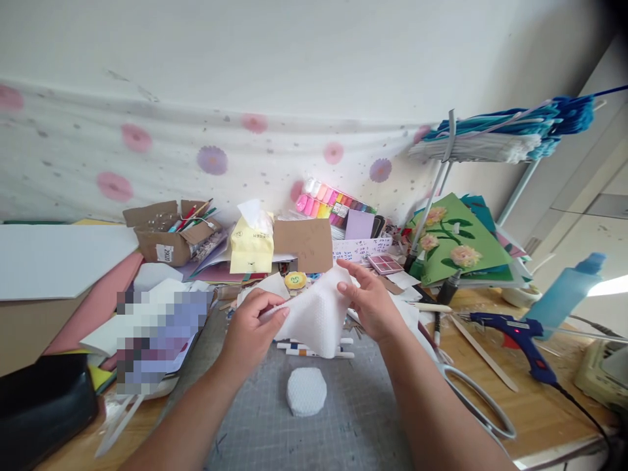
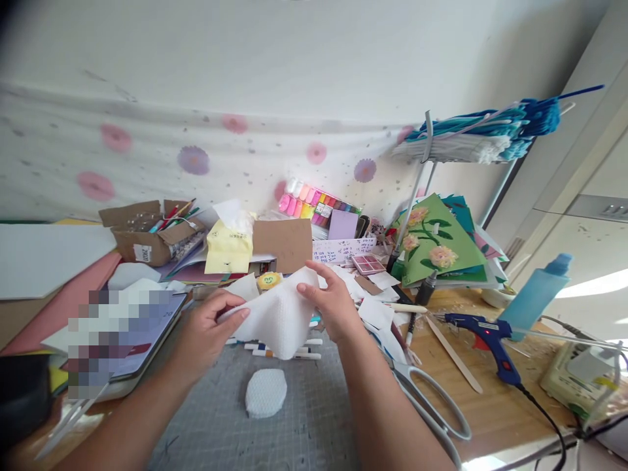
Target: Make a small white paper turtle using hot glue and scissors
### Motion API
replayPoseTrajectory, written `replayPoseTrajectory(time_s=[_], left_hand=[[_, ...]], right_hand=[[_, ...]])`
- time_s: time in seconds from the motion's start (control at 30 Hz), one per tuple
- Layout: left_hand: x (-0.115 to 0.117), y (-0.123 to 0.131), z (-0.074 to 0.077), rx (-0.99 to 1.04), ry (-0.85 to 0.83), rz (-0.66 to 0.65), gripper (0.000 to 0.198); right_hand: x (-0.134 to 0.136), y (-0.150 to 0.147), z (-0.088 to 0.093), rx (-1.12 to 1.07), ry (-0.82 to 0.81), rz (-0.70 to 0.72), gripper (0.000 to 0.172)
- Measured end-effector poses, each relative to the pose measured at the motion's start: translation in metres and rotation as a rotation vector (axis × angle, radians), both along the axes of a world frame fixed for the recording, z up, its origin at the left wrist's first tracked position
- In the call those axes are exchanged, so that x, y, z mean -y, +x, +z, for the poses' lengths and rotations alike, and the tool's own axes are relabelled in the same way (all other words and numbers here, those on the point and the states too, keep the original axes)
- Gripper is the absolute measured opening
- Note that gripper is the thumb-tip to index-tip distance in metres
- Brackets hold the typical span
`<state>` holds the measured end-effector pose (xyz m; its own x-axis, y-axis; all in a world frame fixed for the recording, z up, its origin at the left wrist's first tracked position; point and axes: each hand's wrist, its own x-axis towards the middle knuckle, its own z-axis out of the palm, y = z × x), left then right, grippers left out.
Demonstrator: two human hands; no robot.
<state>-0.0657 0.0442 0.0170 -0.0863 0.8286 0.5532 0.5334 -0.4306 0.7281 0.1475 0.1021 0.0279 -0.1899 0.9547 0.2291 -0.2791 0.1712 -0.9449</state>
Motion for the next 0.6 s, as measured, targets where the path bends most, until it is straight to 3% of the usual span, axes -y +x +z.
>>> replayPoseTrajectory(time_s=[0.13,0.2,0.27,0.33,0.43,0.5,0.57,0.6], left_hand=[[0.003,-0.008,0.002,-0.217,0.29,0.251,0.011],[0.005,-0.012,0.003,-0.334,0.409,0.372,0.013],[0.007,-0.016,0.003,-0.379,0.434,0.438,0.016],[0.007,-0.019,0.004,-0.323,0.376,0.442,0.02],[0.004,-0.018,0.003,-0.037,0.215,0.36,0.021],[0.002,-0.014,0.002,0.267,0.106,0.217,0.015],[0.001,-0.009,0.003,0.597,-0.005,0.031,0.011],[0.001,-0.006,0.004,0.743,-0.062,-0.057,0.012]], right_hand=[[0.002,0.004,-0.005,0.452,0.304,-0.106,0.052],[0.009,0.002,-0.006,0.649,0.478,-0.215,0.035],[0.021,-0.004,-0.006,0.709,0.616,-0.292,0.015],[0.038,-0.012,-0.004,0.726,0.751,-0.311,0.014],[0.061,-0.022,-0.002,0.717,0.94,-0.132,0.015],[0.068,-0.024,-0.003,0.575,0.985,0.01,0.022],[0.064,-0.025,-0.007,0.385,0.877,-0.053,0.025],[0.059,-0.025,-0.01,0.301,0.742,-0.135,0.024]])
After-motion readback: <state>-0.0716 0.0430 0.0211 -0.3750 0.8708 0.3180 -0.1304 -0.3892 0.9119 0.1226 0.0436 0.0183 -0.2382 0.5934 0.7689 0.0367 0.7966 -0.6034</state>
